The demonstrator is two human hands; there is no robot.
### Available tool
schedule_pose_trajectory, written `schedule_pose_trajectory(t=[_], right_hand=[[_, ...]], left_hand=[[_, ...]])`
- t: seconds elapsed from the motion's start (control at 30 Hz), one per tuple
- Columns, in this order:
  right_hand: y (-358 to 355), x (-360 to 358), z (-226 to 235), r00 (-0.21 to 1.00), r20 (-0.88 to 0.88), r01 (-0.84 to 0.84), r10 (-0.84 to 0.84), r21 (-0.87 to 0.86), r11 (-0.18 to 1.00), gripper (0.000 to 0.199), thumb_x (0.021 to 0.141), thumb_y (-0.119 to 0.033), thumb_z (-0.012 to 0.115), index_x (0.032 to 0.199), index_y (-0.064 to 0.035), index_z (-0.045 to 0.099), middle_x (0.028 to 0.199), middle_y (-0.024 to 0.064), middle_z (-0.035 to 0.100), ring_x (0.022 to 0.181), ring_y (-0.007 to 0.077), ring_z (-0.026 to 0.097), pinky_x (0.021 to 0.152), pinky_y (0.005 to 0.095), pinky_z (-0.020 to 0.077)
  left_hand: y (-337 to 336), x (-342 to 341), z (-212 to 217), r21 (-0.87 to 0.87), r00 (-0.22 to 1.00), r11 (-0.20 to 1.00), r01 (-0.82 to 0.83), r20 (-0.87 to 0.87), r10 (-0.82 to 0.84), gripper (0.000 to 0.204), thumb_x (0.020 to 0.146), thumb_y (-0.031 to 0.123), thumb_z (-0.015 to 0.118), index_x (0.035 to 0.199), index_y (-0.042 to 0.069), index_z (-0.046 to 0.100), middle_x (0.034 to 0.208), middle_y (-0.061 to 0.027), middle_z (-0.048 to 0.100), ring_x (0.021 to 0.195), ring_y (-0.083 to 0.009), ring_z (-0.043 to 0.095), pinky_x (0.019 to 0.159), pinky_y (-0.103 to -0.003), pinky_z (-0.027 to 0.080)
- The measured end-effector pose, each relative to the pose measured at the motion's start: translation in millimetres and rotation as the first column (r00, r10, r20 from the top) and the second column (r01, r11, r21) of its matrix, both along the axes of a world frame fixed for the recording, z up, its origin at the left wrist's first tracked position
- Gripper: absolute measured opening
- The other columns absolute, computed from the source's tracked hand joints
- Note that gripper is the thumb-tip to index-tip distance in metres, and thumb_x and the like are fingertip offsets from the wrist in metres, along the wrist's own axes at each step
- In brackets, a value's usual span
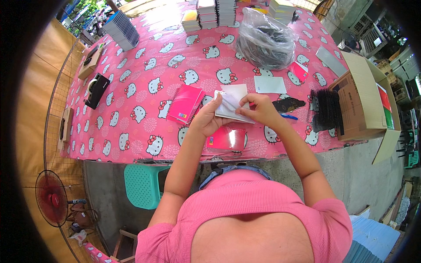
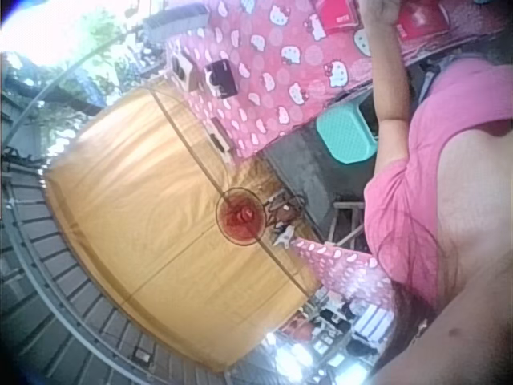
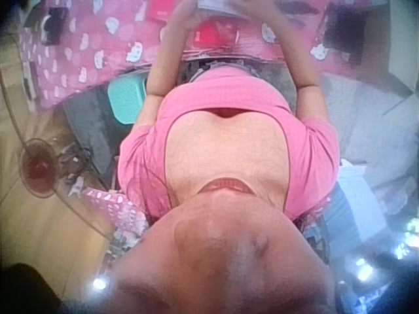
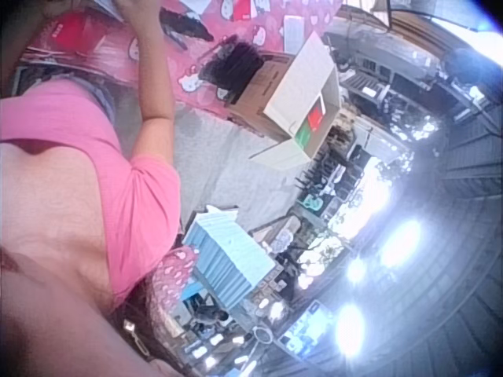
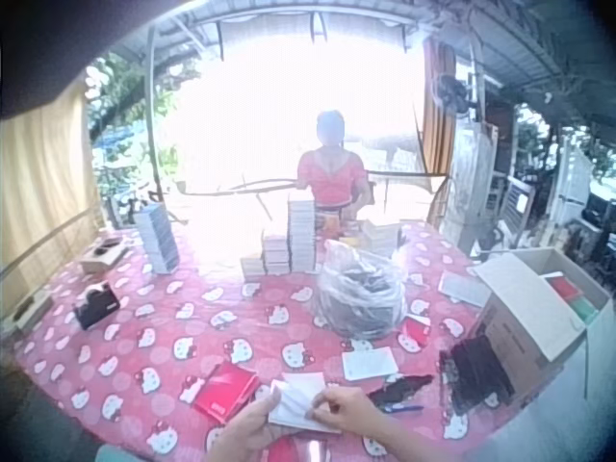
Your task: The person assembles notebooks by threading wire coils into pre-punched holes in paper and covers, then using pliers to trim and secure the coil ends.
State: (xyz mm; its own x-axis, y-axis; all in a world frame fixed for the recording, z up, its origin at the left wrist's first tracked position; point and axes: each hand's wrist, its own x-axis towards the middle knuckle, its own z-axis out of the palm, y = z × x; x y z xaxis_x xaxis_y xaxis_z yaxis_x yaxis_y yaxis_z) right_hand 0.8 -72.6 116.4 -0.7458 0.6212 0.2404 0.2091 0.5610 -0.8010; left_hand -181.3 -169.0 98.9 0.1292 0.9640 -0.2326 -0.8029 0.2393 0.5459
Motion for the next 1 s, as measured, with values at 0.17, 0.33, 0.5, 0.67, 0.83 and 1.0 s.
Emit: schedule_pose_trajectory(t=[0.17, 0.33, 0.5, 0.67, 0.83, 1.0], right_hand=[[-4, -2, 0, 0.999, 0.025, -0.039, 0.038, 0.036, 0.999, 0.030, 0.071, -0.023, 0.079, 0.089, -0.0027, 0.064, 0.082, 0.0077, 0.065, 0.074, 0.0140, 0.062, 0.067, 0.0273, 0.0488], [-4, -2, 1, 0.998, 0.034, -0.062, 0.059, 0.074, 0.995, 0.033, 0.071, -0.023, 0.079, 0.092, -0.0029, 0.064, 0.086, 0.0102, 0.064, 0.077, 0.0186, 0.063, 0.070, 0.0288, 0.0501], [-3, -3, -6, 0.999, 0.006, -0.040, 0.040, 0.055, 0.998, 0.032, 0.071, -0.023, 0.079, 0.092, -0.0028, 0.064, 0.084, 0.0106, 0.064, 0.075, 0.0194, 0.063, 0.067, 0.0300, 0.0497], [-17, -11, 0, 0.999, -0.047, 0.020, -0.013, 0.155, 0.988, 0.034, 0.070, -0.027, 0.079, 0.088, -0.0027, 0.062, 0.081, 0.0116, 0.063, 0.070, 0.0222, 0.062, 0.062, 0.0320, 0.0483], [-20, -16, -5, 0.988, -0.021, 0.157, -0.156, 0.180, 0.971, 0.034, 0.072, -0.029, 0.077, 0.083, -0.0021, 0.061, 0.075, 0.0138, 0.060, 0.064, 0.0242, 0.060, 0.057, 0.0331, 0.0462], [-20, -17, -7, 0.978, -0.049, 0.210, -0.205, 0.165, 0.964, 0.027, 0.074, -0.025, 0.072, 0.081, -0.0016, 0.062, 0.072, 0.0146, 0.061, 0.062, 0.0259, 0.060, 0.057, 0.0354, 0.0459]], left_hand=[[3, 2, -6, -0.040, 0.987, 0.997, -0.073, -0.145, 0.066, 0.048, 0.094, 0.035, 0.050, 0.126, 0.001, 0.039, 0.115, -0.0167, 0.057, 0.100, -0.0278, 0.062, 0.081, -0.040, 0.057], [4, 3, -3, -0.040, 0.988, 0.997, -0.067, -0.145, 0.060, 0.044, 0.093, 0.034, 0.053, 0.122, 0.003, 0.041, 0.111, -0.0144, 0.058, 0.096, -0.0265, 0.063, 0.077, -0.039, 0.058], [5, 5, 0, -0.055, 0.983, 0.996, -0.063, -0.175, 0.052, 0.049, 0.093, 0.037, 0.052, 0.124, 0.000, 0.041, 0.112, -0.0155, 0.058, 0.096, -0.0270, 0.064, 0.079, -0.038, 0.058], [4, 2, -3, -0.059, 0.980, 0.996, -0.066, -0.191, 0.053, 0.047, 0.092, 0.037, 0.052, 0.122, 0.002, 0.042, 0.110, -0.0145, 0.058, 0.097, -0.0269, 0.063, 0.077, -0.041, 0.058], [5, 7, 3, -0.076, 0.976, 0.994, -0.080, -0.210, 0.063, 0.049, 0.092, 0.038, 0.053, 0.124, 0.003, 0.041, 0.111, -0.0150, 0.058, 0.100, -0.0274, 0.062, 0.077, -0.041, 0.058], [3, 0, 8, -0.097, 1.000, 0.995, -0.013, 0.013, 0.015, 0.051, 0.092, 0.037, 0.054, 0.126, 0.003, 0.039, 0.117, -0.0163, 0.055, 0.103, -0.0296, 0.060, 0.082, -0.047, 0.055]])
